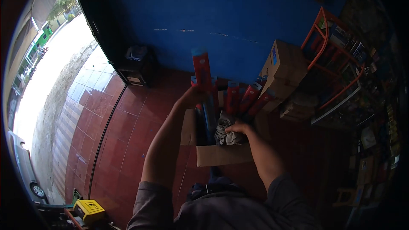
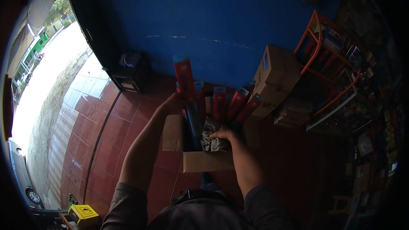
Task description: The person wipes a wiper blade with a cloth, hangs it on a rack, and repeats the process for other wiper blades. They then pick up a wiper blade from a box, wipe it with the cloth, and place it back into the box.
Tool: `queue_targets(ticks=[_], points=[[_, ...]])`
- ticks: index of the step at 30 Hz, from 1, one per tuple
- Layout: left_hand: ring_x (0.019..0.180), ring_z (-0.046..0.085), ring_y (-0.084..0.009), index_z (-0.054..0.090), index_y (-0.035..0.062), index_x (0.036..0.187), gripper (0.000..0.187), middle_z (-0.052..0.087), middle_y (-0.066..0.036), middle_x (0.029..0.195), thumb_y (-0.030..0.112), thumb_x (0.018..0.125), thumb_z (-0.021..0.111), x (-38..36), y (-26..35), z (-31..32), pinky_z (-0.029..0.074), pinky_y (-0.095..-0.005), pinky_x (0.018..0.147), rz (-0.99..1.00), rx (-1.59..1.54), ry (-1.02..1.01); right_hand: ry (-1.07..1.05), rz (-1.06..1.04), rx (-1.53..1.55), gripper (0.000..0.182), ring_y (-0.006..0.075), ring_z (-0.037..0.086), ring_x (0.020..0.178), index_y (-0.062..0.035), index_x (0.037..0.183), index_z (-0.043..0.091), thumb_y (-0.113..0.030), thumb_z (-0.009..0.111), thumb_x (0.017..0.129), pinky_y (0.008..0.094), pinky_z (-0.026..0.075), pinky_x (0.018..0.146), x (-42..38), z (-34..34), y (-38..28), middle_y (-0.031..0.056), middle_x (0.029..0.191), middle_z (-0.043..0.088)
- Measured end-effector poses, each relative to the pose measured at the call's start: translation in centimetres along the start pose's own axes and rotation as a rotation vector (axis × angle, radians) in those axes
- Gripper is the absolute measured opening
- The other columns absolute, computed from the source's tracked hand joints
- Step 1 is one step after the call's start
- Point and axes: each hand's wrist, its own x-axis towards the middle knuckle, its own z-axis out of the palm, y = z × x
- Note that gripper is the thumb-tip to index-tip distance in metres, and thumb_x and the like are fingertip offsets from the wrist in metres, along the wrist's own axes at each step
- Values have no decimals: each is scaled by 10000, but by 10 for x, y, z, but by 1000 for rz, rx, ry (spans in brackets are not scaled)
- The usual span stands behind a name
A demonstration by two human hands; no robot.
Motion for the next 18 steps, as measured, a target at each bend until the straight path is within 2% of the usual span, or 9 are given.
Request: queue_targets(ticks=[2,3,5,10,12,14,15,16,18], points=[[1090,647,-167,640,-23,1264,489,709,-97,1142,382,993,677,5,103,-32,531,-365,933,-125,37,118,-253,117,119,908,277,609,1207,47,1344,564,-294,914,579,356,456,1060,2,-15,5,181,1269,657],[1090,647,-167,640,-23,1264,489,709,-97,1142,382,993,677,-2,122,-33,531,-365,933,-118,46,124,-255,68,91,905,311,617,1217,31,1335,588,-331,906,568,368,455,1061,-17,-27,-10,200,1285,658],[1035,667,-165,636,-37,1251,518,714,-96,1115,411,994,669,-10,147,-28,537,-350,915,-76,-172,251,-241,66,78,897,287,617,1205,9,1352,583,-309,908,579,362,461,1053,-23,-28,-18,178,1269,666],[981,675,-159,641,-11,1235,491,721,-77,1041,415,993,669,-25,102,11,540,-332,888,-31,-122,325,-194,-2,102,879,270,614,1198,-34,1388,567,-291,899,615,344,445,1067,-38,-29,-24,137,1304,654],[980,669,-154,601,19,1306,440,701,-68,1061,336,1006,660,-40,105,16,539,-336,877,-128,-126,323,-163,19,152,879,269,608,1210,-40,1400,561,-304,893,631,346,441,1070,-47,-28,-22,146,1319,643],[979,663,-150,569,35,1345,435,688,-69,1088,315,1017,630,-56,100,28,539,-328,868,-84,-118,306,248,-97,208,879,264,600,1220,-32,1411,551,-321,888,653,350,440,1066,-58,-25,-13,160,1289,651],[977,658,-146,537,51,1384,435,674,-70,1114,294,1028,600,-58,94,33,539,-319,859,-33,-116,292,67,-113,329,862,260,586,1242,-1,1418,525,-334,872,703,362,440,1062,-63,-40,-15,179,1333,617],[977,658,-146,537,51,1384,435,674,-70,1114,294,1028,600,-61,88,39,539,-319,859,-29,-112,276,80,-109,338,862,260,586,1242,-1,1418,525,-334,872,703,362,440,1062,-74,-43,-18,179,1333,617],[978,653,-155,492,84,1428,437,651,-77,1161,293,1046,527,-66,74,53,543,-313,849,-51,-202,254,469,-429,498,739,272,666,1112,11,1373,564,-309,819,758,384,506,962,-141,-57,-61,153,1189,686]])
